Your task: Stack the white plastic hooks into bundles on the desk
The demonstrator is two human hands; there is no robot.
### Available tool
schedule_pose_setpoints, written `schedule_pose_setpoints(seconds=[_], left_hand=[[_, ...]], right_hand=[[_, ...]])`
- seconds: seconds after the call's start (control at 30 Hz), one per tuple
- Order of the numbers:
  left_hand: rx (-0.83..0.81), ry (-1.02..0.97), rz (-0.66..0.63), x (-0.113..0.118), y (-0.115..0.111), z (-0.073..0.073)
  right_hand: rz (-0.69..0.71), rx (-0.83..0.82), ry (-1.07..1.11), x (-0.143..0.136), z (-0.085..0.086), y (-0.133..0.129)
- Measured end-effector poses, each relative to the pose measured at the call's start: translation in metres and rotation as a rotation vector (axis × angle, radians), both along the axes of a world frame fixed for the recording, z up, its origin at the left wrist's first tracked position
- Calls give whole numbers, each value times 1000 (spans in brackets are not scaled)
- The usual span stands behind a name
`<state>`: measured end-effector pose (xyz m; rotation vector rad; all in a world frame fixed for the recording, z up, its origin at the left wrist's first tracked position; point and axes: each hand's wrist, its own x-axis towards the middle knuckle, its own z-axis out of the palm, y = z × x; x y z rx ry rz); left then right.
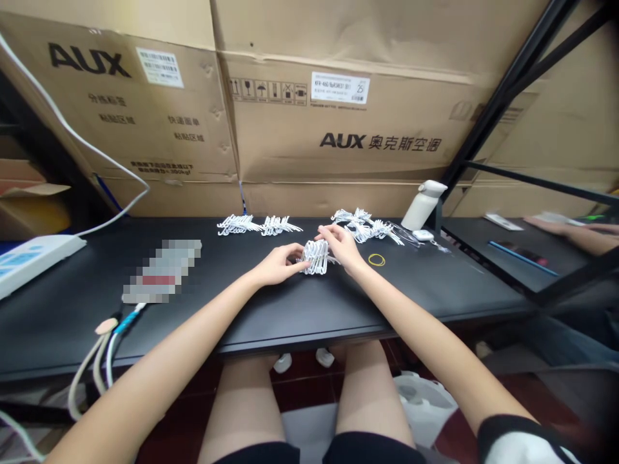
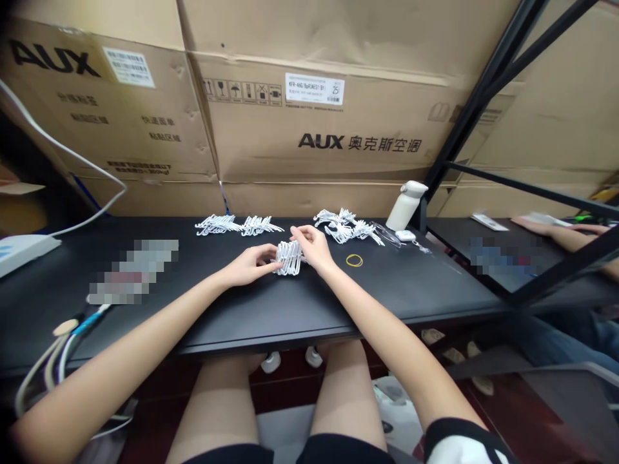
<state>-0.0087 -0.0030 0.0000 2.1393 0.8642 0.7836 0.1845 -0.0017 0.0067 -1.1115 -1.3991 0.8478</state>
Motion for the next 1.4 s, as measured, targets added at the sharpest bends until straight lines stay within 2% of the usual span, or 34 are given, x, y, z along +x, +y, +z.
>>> schedule_pose_setpoints(seconds=[0.1,0.17,0.2,0.3,0.37,0.5,0.63,0.77,0.83,0.9,1.0,1.07,1.13,1.23,1.4], left_hand=[[113,-13,92,0,0,0],[207,-10,145,-1,0,0],[253,-9,161,-1,1,0],[374,11,168,-3,1,0],[450,57,164,-3,0,0],[530,148,140,-2,-4,1],[537,127,127,-2,-6,6],[546,-4,251,-3,-4,11],[503,-100,347,-4,0,11],[357,-195,372,-5,6,10],[2,-296,219,-6,12,8],[-142,-257,108,-6,13,7],[-170,-198,64,-5,11,6],[-208,-176,88,-4,7,6],[-257,-150,79,-2,3,10]], right_hand=[[-158,150,-186,6,1,0],[-220,150,-303,10,2,-1],[-206,107,-333,10,2,-1],[-39,-88,-302,8,1,-2],[85,-160,-221,4,-1,-1],[243,-174,-50,-1,-4,-1],[323,-199,12,0,-5,-1],[356,-160,20,0,-5,0],[347,-136,22,-1,-5,0],[331,-104,26,-2,-5,-1],[303,-63,33,-3,-4,-2],[274,-49,43,-3,-4,-2],[242,-36,56,-2,-4,-2],[208,-32,66,-1,-5,-2],[240,-103,103,-3,-4,-5]])
